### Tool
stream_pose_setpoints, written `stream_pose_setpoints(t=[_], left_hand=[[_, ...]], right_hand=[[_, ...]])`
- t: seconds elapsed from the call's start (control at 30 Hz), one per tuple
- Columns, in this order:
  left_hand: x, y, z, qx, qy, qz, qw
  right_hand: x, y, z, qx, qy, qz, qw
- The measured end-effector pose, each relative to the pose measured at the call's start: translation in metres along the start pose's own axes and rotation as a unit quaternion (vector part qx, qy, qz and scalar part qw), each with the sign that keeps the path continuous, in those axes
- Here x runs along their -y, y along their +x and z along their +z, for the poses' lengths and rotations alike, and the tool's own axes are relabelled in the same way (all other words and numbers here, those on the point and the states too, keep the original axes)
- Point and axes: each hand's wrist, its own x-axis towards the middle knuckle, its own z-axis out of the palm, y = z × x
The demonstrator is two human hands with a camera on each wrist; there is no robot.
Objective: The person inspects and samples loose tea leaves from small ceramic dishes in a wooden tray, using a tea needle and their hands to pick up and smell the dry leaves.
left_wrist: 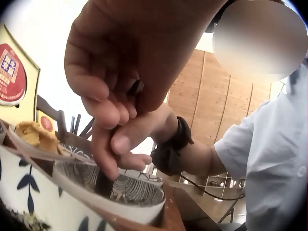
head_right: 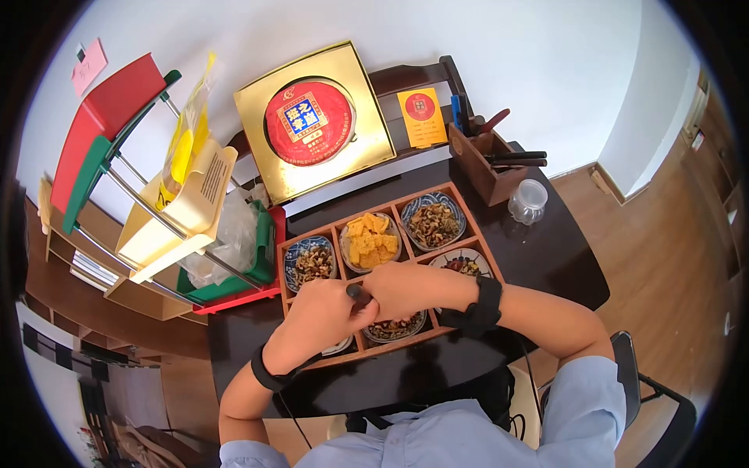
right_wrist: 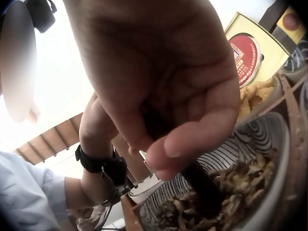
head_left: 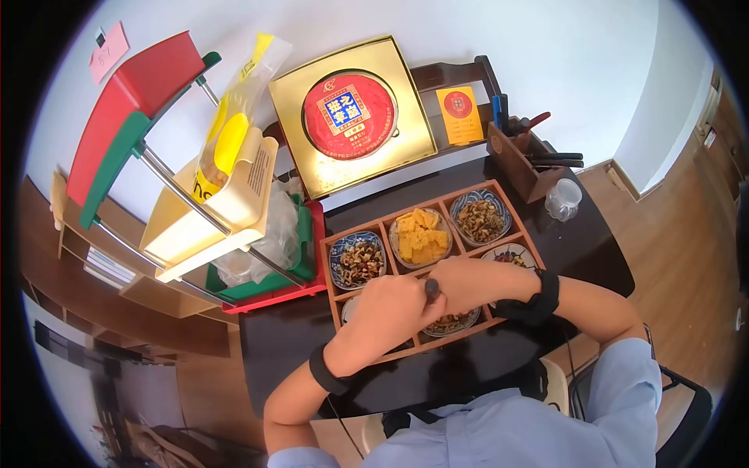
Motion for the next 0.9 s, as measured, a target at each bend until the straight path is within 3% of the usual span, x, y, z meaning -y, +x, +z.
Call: stream_pose_setpoints(t=[0.1, 0.2, 0.33, 0.4, 0.53, 0.6, 0.63, 0.7, 0.8, 0.9], left_hand=[[0.000, 0.002, -0.003, -0.022, 0.004, 0.025, 0.999], [-0.006, 0.003, -0.017, -0.012, -0.002, 0.012, 1.000], [0.000, 0.001, -0.001, 0.013, 0.001, 0.007, 1.000], [0.002, 0.004, -0.001, -0.007, -0.004, 0.018, 1.000], [-0.004, 0.006, -0.011, -0.017, 0.006, 0.017, 1.000], [-0.002, 0.004, -0.003, -0.008, 0.014, -0.002, 1.000], [0.000, 0.005, 0.001, -0.007, 0.015, -0.001, 1.000], [0.002, 0.006, 0.006, 0.009, 0.005, -0.014, 1.000], [0.001, 0.012, -0.005, 0.011, 0.018, -0.004, 1.000], [0.005, 0.015, -0.008, 0.015, 0.010, -0.005, 1.000]], right_hand=[[-0.007, 0.003, 0.002, -0.070, -0.061, -0.071, 0.993], [-0.003, 0.002, -0.002, -0.061, -0.056, -0.070, 0.994], [-0.010, 0.006, 0.008, -0.033, -0.087, -0.050, 0.994], [-0.013, 0.006, 0.005, -0.079, -0.074, -0.071, 0.992], [-0.006, 0.002, -0.005, -0.051, -0.112, -0.073, 0.990], [-0.006, -0.002, 0.001, -0.111, -0.092, -0.097, 0.985], [-0.005, -0.002, 0.001, -0.112, -0.092, -0.097, 0.985], [-0.005, -0.001, -0.001, -0.053, -0.042, 0.000, 0.998], [-0.012, 0.005, -0.005, -0.060, -0.135, -0.030, 0.989], [-0.005, 0.002, -0.009, -0.055, -0.111, -0.020, 0.992]])
